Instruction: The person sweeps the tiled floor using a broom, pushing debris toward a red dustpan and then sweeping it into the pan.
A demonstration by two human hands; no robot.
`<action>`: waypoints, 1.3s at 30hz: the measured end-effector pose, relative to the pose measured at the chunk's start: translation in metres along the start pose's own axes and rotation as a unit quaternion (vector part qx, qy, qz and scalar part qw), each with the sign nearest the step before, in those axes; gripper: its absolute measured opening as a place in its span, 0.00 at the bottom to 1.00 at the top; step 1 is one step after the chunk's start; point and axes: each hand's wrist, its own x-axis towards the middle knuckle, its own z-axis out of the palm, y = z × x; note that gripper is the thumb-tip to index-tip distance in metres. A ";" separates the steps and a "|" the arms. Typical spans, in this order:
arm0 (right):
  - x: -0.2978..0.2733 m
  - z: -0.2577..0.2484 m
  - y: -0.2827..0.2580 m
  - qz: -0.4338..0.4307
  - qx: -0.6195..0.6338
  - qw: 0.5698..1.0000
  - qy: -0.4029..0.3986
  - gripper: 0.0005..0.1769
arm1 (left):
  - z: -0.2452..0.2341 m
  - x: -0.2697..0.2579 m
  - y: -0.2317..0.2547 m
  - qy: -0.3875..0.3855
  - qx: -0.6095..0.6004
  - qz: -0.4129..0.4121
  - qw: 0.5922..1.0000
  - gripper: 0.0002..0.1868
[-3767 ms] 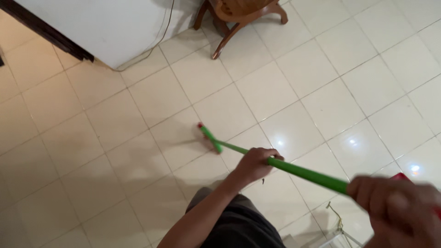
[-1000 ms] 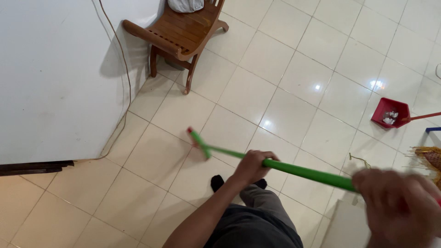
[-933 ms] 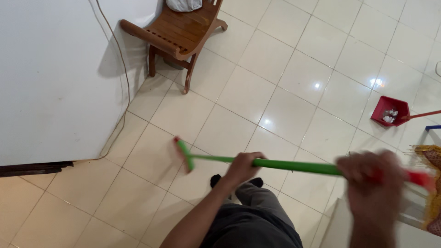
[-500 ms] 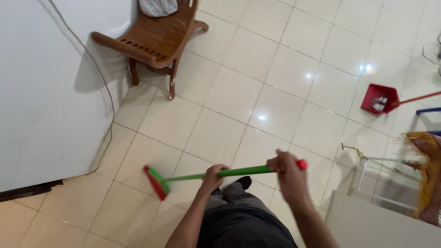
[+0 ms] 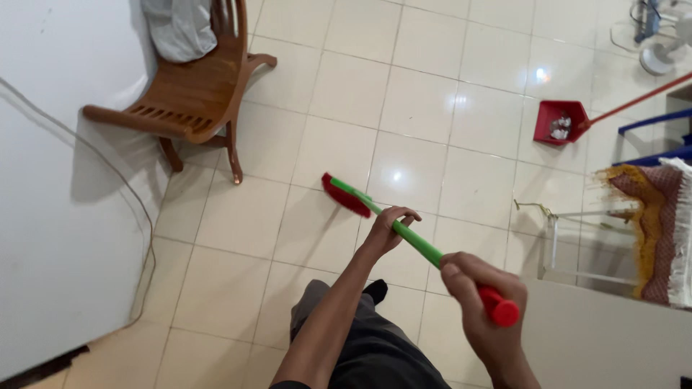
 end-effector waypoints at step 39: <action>-0.094 0.022 -0.038 -0.109 0.137 0.968 0.178 0.11 | -0.021 0.007 0.063 -0.335 0.025 0.136 0.932 0.21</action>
